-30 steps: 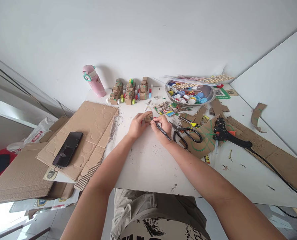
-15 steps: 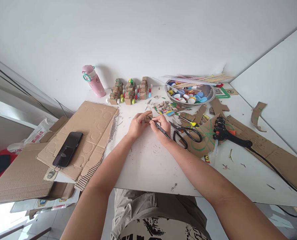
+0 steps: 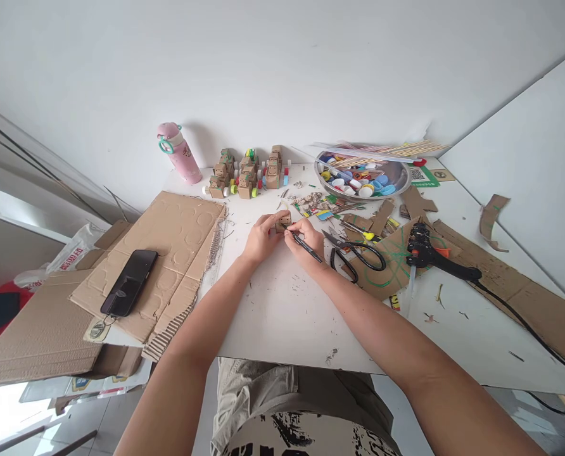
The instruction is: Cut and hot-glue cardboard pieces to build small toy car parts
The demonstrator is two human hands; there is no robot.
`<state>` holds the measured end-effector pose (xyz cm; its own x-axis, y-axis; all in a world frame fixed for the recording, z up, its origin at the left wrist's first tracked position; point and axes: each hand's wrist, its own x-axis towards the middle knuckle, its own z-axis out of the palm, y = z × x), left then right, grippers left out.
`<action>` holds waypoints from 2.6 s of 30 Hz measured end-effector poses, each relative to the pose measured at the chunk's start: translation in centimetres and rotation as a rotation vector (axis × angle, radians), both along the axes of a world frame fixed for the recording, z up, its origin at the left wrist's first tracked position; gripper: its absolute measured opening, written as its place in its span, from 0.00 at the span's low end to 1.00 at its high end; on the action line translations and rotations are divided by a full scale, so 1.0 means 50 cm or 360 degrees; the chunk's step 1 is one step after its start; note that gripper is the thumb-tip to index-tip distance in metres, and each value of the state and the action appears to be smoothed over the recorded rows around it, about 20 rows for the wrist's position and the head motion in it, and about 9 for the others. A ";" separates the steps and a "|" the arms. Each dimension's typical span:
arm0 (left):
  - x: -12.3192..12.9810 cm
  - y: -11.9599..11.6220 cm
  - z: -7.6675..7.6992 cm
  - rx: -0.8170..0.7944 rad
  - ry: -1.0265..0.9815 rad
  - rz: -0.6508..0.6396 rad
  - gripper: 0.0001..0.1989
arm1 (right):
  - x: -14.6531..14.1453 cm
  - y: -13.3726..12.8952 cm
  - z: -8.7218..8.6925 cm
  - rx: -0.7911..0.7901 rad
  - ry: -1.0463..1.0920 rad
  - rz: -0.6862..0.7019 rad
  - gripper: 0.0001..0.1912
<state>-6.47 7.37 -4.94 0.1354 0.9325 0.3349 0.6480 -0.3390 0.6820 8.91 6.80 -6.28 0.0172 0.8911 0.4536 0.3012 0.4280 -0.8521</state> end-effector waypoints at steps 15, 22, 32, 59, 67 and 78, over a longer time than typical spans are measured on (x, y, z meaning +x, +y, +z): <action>0.003 -0.005 0.012 -0.0084 -0.0112 -0.0031 0.32 | 0.008 -0.005 0.007 0.0012 0.0035 -0.0117 0.08; 0.001 -0.003 0.009 -0.0090 -0.0159 -0.0074 0.31 | 0.008 -0.004 0.004 0.0005 0.0046 -0.0116 0.07; 0.003 -0.006 0.013 -0.0090 -0.0087 -0.0012 0.32 | 0.005 -0.004 0.004 0.0015 0.0094 -0.0111 0.07; -0.020 0.005 -0.016 0.0034 -0.0497 0.0569 0.22 | 0.012 -0.004 0.011 -0.0057 -0.0042 -0.0057 0.14; -0.060 0.017 -0.021 0.0424 -0.0899 0.1010 0.15 | 0.010 0.033 0.037 -0.0155 -0.0718 0.0330 0.05; -0.062 0.035 -0.041 0.0544 -0.0986 0.1163 0.17 | -0.099 0.254 0.053 -0.0153 -0.1220 0.0410 0.15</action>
<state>-9.59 9.10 -6.98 -0.7170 0.5586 0.4169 0.3402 -0.2416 0.9088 3.94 19.48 -3.62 -0.4778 0.8604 0.1772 0.7179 0.4987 -0.4857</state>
